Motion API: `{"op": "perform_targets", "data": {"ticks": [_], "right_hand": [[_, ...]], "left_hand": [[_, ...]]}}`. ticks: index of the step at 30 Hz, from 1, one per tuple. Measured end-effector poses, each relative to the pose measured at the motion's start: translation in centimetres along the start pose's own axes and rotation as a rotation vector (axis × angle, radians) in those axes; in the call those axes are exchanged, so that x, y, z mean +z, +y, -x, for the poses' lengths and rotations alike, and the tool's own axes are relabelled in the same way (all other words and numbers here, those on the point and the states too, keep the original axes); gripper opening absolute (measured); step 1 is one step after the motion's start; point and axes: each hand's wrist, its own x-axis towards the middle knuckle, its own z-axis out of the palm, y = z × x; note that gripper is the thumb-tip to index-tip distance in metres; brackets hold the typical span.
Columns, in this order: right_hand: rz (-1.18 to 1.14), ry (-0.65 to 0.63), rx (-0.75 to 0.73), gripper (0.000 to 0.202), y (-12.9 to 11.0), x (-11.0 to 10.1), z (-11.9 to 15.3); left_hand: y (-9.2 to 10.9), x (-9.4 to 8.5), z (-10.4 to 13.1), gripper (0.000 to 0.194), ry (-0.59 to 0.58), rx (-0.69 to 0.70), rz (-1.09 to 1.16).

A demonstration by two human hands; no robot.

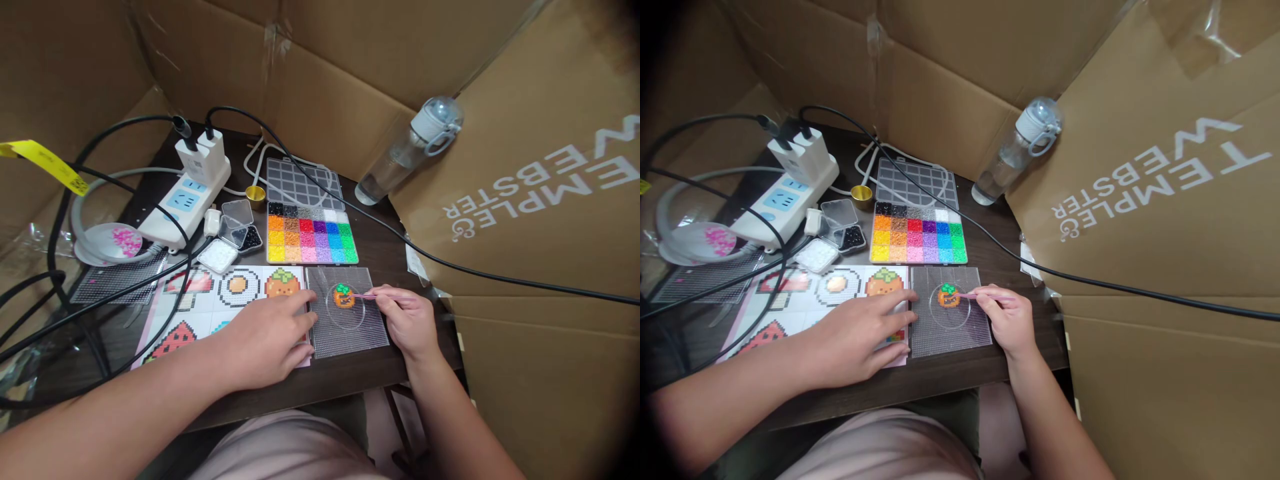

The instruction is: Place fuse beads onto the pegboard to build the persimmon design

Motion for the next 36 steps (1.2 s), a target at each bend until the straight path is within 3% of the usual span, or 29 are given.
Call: {"op": "perform_targets", "data": {"ticks": [36], "right_hand": [[-0.034,0.009,-0.002,0.01,0.62,-0.25,0.04]], "left_hand": [[0.08,-0.07,-0.04,0.031,0.003,0.008,-0.021]]}}
